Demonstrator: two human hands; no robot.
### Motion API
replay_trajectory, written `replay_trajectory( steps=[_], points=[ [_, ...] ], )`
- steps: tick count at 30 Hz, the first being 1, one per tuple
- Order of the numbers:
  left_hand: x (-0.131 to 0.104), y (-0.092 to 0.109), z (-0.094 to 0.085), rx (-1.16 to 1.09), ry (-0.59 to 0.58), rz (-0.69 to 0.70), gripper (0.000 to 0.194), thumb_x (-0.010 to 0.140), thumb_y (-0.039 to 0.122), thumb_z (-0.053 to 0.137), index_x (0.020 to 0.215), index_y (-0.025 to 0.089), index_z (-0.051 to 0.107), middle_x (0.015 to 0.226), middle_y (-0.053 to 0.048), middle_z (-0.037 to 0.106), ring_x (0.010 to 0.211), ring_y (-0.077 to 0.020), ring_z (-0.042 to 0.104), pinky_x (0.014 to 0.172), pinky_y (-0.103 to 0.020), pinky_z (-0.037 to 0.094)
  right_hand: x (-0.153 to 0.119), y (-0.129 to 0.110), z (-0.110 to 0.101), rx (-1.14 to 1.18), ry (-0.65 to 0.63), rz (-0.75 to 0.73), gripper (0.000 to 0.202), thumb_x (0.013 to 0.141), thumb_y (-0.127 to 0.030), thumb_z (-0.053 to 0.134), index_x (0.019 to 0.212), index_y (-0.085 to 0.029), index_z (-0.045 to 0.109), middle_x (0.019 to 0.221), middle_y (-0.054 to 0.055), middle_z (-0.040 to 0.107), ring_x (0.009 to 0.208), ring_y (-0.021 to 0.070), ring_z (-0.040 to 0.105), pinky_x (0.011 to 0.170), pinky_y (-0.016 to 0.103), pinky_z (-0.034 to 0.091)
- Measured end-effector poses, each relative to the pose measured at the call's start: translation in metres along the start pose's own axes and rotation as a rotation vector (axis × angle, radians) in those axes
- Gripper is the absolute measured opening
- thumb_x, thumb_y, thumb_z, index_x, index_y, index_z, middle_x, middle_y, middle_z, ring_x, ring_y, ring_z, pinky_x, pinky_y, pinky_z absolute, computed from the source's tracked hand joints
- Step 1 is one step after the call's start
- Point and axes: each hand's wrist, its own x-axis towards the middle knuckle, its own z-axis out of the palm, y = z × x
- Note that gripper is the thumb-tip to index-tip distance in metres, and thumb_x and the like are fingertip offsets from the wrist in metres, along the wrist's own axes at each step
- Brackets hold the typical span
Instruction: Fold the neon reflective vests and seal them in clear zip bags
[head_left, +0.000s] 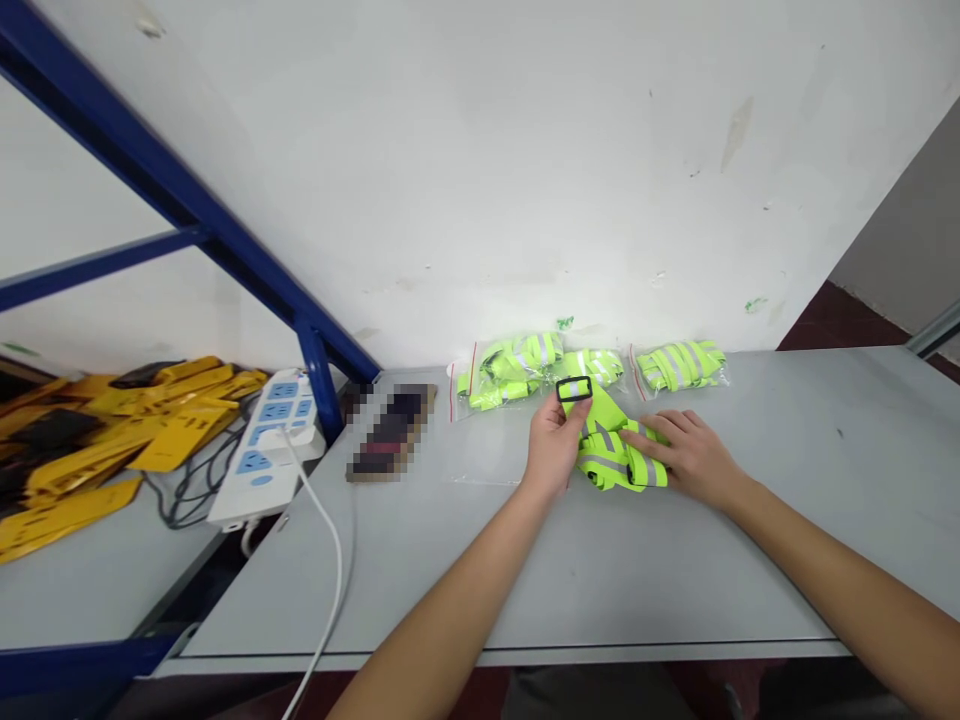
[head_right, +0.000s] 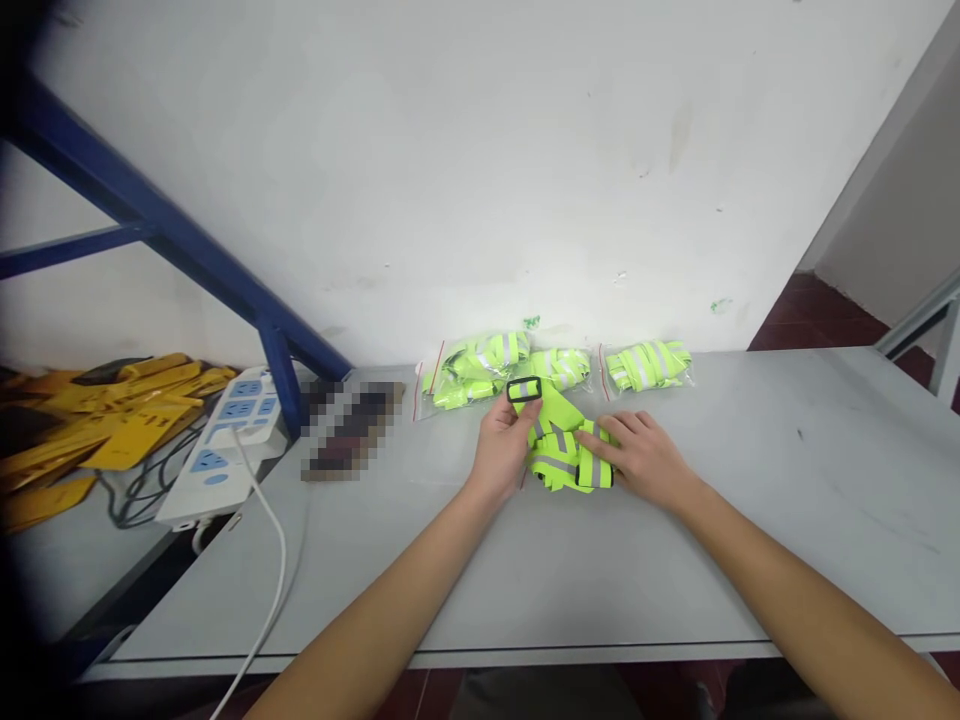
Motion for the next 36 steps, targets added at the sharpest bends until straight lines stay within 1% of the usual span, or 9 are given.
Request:
replay_trajectory(
  steps=[5,8,11,14,22,25,28,32,36],
  points=[
    [0.001,-0.003,-0.005,0.329,-0.094,0.110,0.020,0.079,0.035,0.066,0.090,0.019,0.069,0.086,-0.002,0.072,0.077,-0.0184,0.065,0.070,-0.029,0.050,0.002,-0.005,0.001,-0.004,-0.047,-0.023,0.059,0.072,0.000,0.052,0.128,-0.022,0.054,0.104,0.009,0.063,0.093,0.0234,0.051,0.072,0.034,0.037],
    [-0.003,-0.003,-0.007,0.686,-0.270,0.361,0.013,0.082,0.025,0.060,0.087,0.021,0.071,0.087,-0.002,0.072,0.085,-0.0194,0.064,0.078,-0.032,0.049,0.002,-0.005,0.003,0.004,-0.092,-0.005,0.052,0.072,0.000,0.053,0.119,-0.021,0.059,0.100,0.009,0.063,0.088,0.0229,0.050,0.070,0.033,0.036],
    [-0.010,-0.008,-0.006,0.954,-0.515,0.656,0.024,0.083,0.013,0.051,0.093,0.023,0.071,0.094,-0.002,0.074,0.089,-0.0179,0.064,0.093,-0.038,0.044,0.001,-0.003,0.006,0.025,-0.127,0.064,0.029,0.075,-0.005,0.057,0.100,-0.017,0.064,0.100,0.009,0.063,0.085,0.0219,0.050,0.068,0.032,0.036],
    [-0.015,-0.014,-0.003,1.064,-0.572,0.827,0.032,0.085,0.010,0.047,0.103,0.025,0.069,0.100,-0.001,0.074,0.093,-0.0160,0.066,0.102,-0.039,0.038,0.000,-0.001,0.009,0.024,-0.116,0.120,0.021,0.079,-0.007,0.057,0.098,-0.014,0.063,0.099,0.010,0.063,0.081,0.0212,0.050,0.068,0.032,0.036],
    [-0.015,-0.004,-0.001,1.126,-0.676,0.752,0.039,0.082,0.014,0.050,0.118,0.021,0.061,0.121,-0.004,0.067,0.115,-0.0177,0.058,0.108,-0.039,0.033,0.002,0.004,0.004,0.078,-0.190,0.235,0.031,0.082,-0.011,0.056,0.113,-0.014,0.057,0.101,0.010,0.064,0.086,0.0233,0.052,0.075,0.033,0.040],
    [-0.014,-0.005,-0.001,1.155,-0.695,0.765,0.039,0.082,0.024,0.057,0.121,0.022,0.059,0.123,-0.005,0.065,0.117,-0.0194,0.056,0.110,-0.041,0.028,0.003,0.005,0.001,0.122,-0.212,0.297,0.037,0.081,-0.013,0.057,0.117,-0.014,0.054,0.104,0.010,0.064,0.090,0.0239,0.054,0.078,0.034,0.041],
    [-0.011,-0.015,-0.001,1.177,-0.628,0.820,0.032,0.086,0.032,0.058,0.116,0.022,0.061,0.117,-0.005,0.069,0.113,-0.0190,0.059,0.109,-0.041,0.029,0.004,0.003,-0.001,0.144,-0.226,0.336,0.041,0.082,-0.015,0.056,0.123,-0.013,0.051,0.104,0.011,0.065,0.090,0.0242,0.055,0.078,0.034,0.041],
    [-0.009,-0.022,0.000,1.191,-0.542,0.890,0.022,0.089,0.023,0.052,0.107,0.023,0.065,0.105,-0.003,0.072,0.102,-0.0177,0.062,0.099,-0.039,0.038,0.008,-0.004,-0.004,0.120,-0.222,0.296,0.053,0.086,-0.024,0.055,0.136,-0.015,0.043,0.093,0.009,0.065,0.082,0.0248,0.056,0.074,0.035,0.042],
    [-0.011,-0.021,0.000,1.143,-0.533,0.940,0.022,0.090,0.023,0.051,0.106,0.022,0.066,0.103,-0.004,0.072,0.095,-0.0194,0.061,0.088,-0.037,0.043,0.009,-0.009,-0.003,0.162,-0.105,0.269,0.059,0.089,-0.031,0.054,0.142,-0.017,0.035,0.101,0.011,0.065,0.089,0.0255,0.061,0.086,0.043,0.043]
  ],
)
